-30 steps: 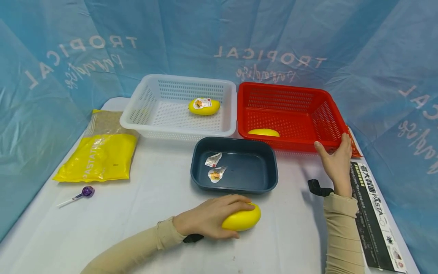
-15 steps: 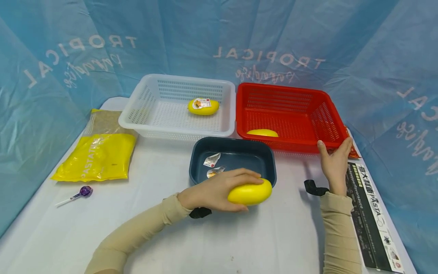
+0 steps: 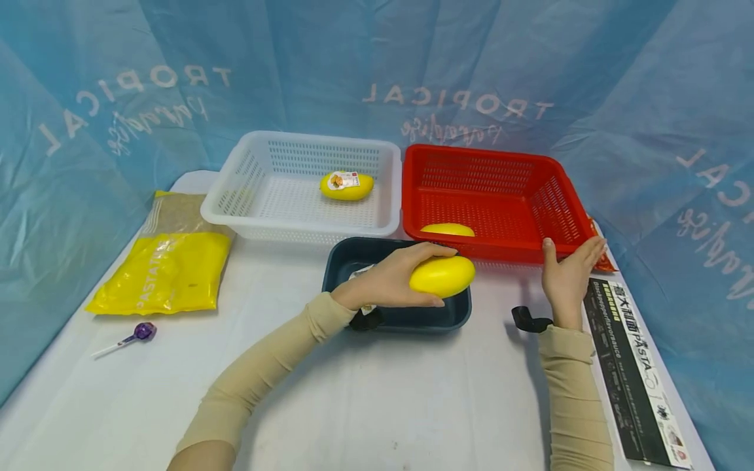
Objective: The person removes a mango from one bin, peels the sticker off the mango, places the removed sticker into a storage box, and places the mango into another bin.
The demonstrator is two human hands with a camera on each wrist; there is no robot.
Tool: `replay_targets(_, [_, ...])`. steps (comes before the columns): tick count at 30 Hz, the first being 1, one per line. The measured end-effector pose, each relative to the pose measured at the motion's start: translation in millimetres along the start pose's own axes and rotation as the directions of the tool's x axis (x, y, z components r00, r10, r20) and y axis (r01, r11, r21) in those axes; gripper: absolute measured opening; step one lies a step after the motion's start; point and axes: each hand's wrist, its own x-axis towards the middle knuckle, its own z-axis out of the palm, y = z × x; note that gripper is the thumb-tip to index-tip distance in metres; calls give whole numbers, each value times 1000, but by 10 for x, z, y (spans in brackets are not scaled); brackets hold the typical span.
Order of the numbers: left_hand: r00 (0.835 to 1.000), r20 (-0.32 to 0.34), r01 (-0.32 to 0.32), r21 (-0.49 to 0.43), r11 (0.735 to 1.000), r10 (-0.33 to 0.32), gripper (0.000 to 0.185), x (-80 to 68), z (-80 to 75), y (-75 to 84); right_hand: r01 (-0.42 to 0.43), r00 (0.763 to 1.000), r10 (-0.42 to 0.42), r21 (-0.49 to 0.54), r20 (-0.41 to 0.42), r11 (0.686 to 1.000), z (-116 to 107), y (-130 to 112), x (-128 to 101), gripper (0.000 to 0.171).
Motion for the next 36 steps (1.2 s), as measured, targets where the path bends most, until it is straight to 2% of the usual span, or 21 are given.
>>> replay_targets(5, [1000, -30, 5, 27, 1000, -5, 73, 155, -87, -47, -11, 1000, 11, -16, 2, 1000, 5, 21, 6, 92])
replay_targets(8, [997, -76, -8, 34, 999, 11, 69, 254, -158, -81, -18, 1000, 18, -23, 9, 1000, 26, 36, 18, 92])
replay_targets(14, [981, -192, -6, 6, 1000, 7, 61, 439, -274, -151, -27, 1000, 27, -31, 14, 999, 58, 50, 24, 91])
replay_targets(19, [969, -246, 7, -36, 999, -16, 59, 589, -357, -187, 2, 1000, -2, -42, 1, 999, 70, 39, 16, 91])
replay_targets(28, [965, -255, 58, -19, 998, -61, 58, 866, -527, -171, 2, 1000, -2, -50, 6, 999, 52, 23, 0, 90])
replay_targets(32, [962, -261, 66, -78, 995, -84, 56, 1025, -591, -141, 5, 1000, -5, -55, 3, 998, 31, 25, -1, 90])
replay_targets(36, [965, -229, 94, -157, 983, -128, 54, 1175, -646, -98, 5, 1000, -5, -48, -3, 999, 25, 32, -7, 90])
